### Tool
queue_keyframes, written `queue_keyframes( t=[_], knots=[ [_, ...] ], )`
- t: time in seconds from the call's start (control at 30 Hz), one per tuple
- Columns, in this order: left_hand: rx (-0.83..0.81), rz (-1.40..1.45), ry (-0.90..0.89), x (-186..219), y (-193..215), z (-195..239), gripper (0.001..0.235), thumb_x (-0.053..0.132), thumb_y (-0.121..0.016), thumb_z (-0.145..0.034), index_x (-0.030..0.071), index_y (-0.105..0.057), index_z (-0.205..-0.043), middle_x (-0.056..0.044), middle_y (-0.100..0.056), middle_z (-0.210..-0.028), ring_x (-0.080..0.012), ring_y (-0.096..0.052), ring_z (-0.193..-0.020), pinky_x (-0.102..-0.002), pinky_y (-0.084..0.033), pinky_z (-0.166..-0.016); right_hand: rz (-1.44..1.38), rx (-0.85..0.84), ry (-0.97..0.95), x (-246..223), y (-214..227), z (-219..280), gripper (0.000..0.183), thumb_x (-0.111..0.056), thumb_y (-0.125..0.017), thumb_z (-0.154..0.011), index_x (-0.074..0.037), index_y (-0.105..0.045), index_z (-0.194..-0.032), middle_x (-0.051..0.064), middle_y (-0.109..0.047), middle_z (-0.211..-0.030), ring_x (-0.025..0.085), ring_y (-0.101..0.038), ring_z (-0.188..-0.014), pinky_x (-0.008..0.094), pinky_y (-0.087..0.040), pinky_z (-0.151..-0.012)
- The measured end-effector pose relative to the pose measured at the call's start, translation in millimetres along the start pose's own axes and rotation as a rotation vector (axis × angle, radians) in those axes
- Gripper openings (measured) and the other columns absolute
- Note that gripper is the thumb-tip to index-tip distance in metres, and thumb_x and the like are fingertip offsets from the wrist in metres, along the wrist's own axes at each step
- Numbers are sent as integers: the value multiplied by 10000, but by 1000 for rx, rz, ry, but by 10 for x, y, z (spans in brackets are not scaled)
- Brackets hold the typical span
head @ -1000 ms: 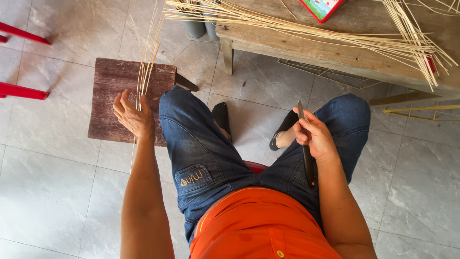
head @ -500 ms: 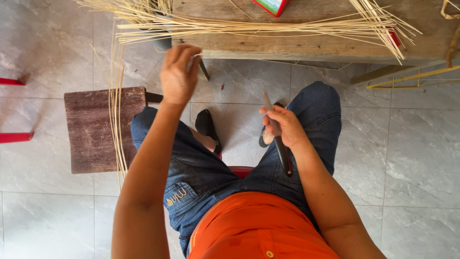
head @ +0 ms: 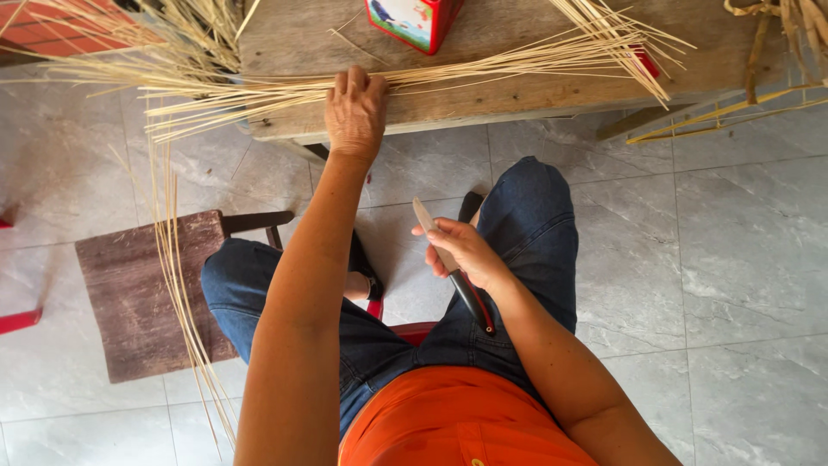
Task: The person sits and repeatedly shaves thin bamboo strips using a knife, holding each strip with the left hand and drawing the blade along its length with the right hand. Finished strips are placed on a small wooden stool to the left.
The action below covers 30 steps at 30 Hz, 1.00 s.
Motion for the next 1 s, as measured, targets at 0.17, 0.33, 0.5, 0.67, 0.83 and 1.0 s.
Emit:
queue_keyframes(
  t=[0.17, 0.33, 0.5, 0.67, 0.83, 1.0],
  knots=[
    [-61, -85, -69, -18, -139, -58, 98, 182, -700, -915, 125, -624, -939, -76, -542, -1001, -281, -548, -951, -434, -465, -774, -2, -3, -7, 44, -16, -31, 345, -230, -560, -1042, -8, -640, -1294, 35, -658, -704, 103, -621, -528, 240, -494, -468],
    [-100, -149, -160, 35, -153, -78, 122, 191, -680, -950, 103, -619, -1008, -78, -550, -1043, -271, -548, -990, -426, -450, -805, 1, -11, -1, 73, -39, -53, 344, -227, -557, -1043, -11, -634, -1300, 41, -658, -698, 100, -625, -527, 239, -495, -457],
    [-113, -114, -164, 48, -97, -63, 106, 218, -678, -992, 124, -630, -1002, -52, -557, -1046, -251, -547, -985, -429, -446, -829, 0, -19, -3, 100, -53, -59, 355, -226, -553, -1042, -5, -626, -1310, 42, -657, -695, 97, -622, -522, 235, -491, -445],
    [-191, -177, -170, 28, -150, -81, 101, 203, -666, -966, 123, -638, -1021, -58, -568, -1066, -251, -545, -1022, -417, -442, -856, 3, -25, 1, 104, -71, -63, 359, -229, -562, -1039, 3, -628, -1306, 43, -657, -696, 98, -622, -525, 237, -489, -448],
    [-308, -321, -244, 78, -288, -90, 198, 173, -623, -905, 108, -632, -1092, -78, -561, -1070, -243, -528, -1026, -407, -426, -866, 9, -7, -11, 115, -63, -82, 361, -235, -568, -1035, 1, -627, -1301, 45, -657, -695, 99, -618, -517, 238, -484, -443],
    [-282, -279, -274, 100, -238, -181, 177, 169, -597, -943, 104, -616, -1107, -83, -549, -1070, -245, -522, -1028, -417, -410, -895, -6, -11, -14, 122, -59, -94, 367, -233, -572, -1037, 10, -623, -1307, 48, -656, -705, 103, -619, -521, 239, -483, -447]
  ],
)
Point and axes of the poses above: each hand's wrist, its own z-axis away from the middle knuckle, its own y-axis out of the back of the hand, x = y × z, the point moved 10 cm from there along -z, towards the middle knuckle
